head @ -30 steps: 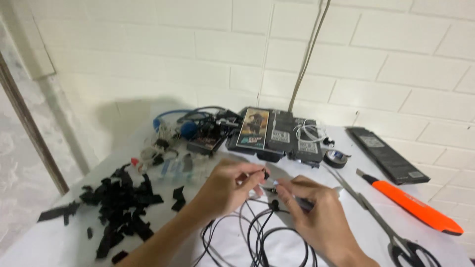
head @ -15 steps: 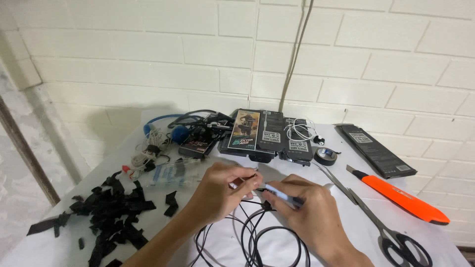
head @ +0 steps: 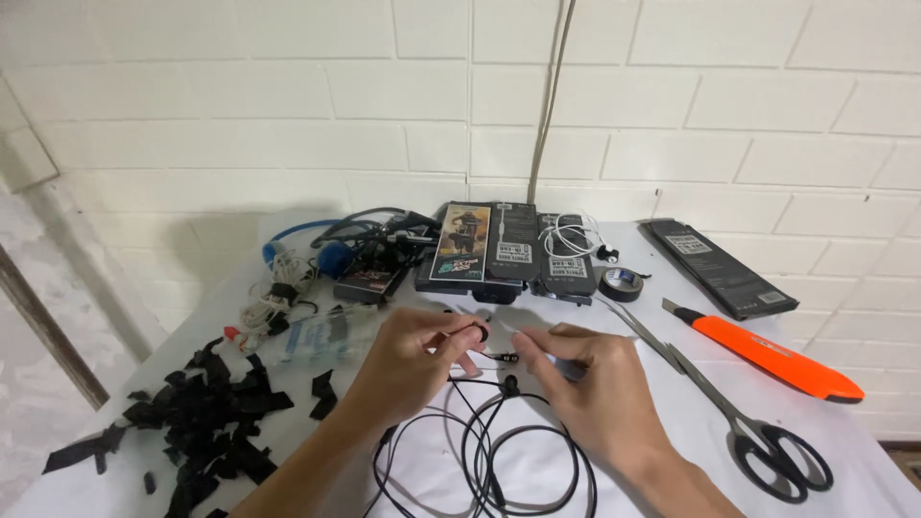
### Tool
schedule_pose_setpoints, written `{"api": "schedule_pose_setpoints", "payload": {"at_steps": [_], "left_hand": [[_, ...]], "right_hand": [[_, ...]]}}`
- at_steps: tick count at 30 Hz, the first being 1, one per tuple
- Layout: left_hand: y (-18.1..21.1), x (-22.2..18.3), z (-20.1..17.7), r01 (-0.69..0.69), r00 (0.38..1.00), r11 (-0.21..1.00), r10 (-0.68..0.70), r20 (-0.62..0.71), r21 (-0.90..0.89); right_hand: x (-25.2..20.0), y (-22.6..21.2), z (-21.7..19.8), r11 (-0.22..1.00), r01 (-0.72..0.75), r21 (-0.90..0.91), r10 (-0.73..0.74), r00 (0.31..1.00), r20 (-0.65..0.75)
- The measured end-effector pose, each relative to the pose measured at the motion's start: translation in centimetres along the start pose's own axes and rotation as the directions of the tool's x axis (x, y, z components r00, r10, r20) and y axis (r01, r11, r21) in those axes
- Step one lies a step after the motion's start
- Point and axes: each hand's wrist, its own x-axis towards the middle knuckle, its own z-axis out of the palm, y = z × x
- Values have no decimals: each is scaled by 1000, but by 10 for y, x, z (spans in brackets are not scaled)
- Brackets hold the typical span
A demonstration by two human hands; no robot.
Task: Applying black adhesive tape to an earphone cable to repair or reinforce it.
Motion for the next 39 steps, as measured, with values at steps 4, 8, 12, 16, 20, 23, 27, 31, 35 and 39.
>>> {"api": "schedule_pose_setpoints", "payload": {"at_steps": [4, 8, 12, 16, 20, 23, 27, 31, 35, 39], "left_hand": [[-6, 2, 3, 0, 1000, 984, 6, 30, -178], [-12, 3, 7, -34, 999, 991, 39, 36, -131], [-14, 2, 5, -240, 971, 966, 239, -26, -93], [-14, 3, -2, -236, 972, 970, 235, 28, 63], [-26, 2, -4, -637, 768, 749, 638, 63, 183], [-32, 6, -10, -660, 739, 712, 672, 40, 241], [-28, 7, -12, -668, 715, 684, 699, 0, 294], [-18, -1, -4, -605, 780, 757, 626, -11, 247], [3, -7, 4, -293, 956, 946, 292, 27, 139], [1, -6, 10, -300, 953, 953, 301, -22, 38]], "right_hand": [[0, 4, 3, 997, 75, -31, -73, 995, 68], [1, 4, 1, 991, -32, -129, 39, 998, 48], [1, -3, 0, 987, -131, -98, 138, 988, 74], [12, 13, -7, 982, -154, -106, 152, 988, -23], [13, 13, -4, 949, -190, -250, 220, 970, 98], [14, 9, 2, 899, -197, -392, 280, 945, 168], [16, 7, 4, 881, -225, -415, 311, 938, 152], [15, 17, 3, 929, -215, -303, 258, 960, 110], [9, 16, 4, 982, -183, -42, 186, 977, 100], [8, 17, 6, 988, -128, 82, 118, 985, 125]]}}
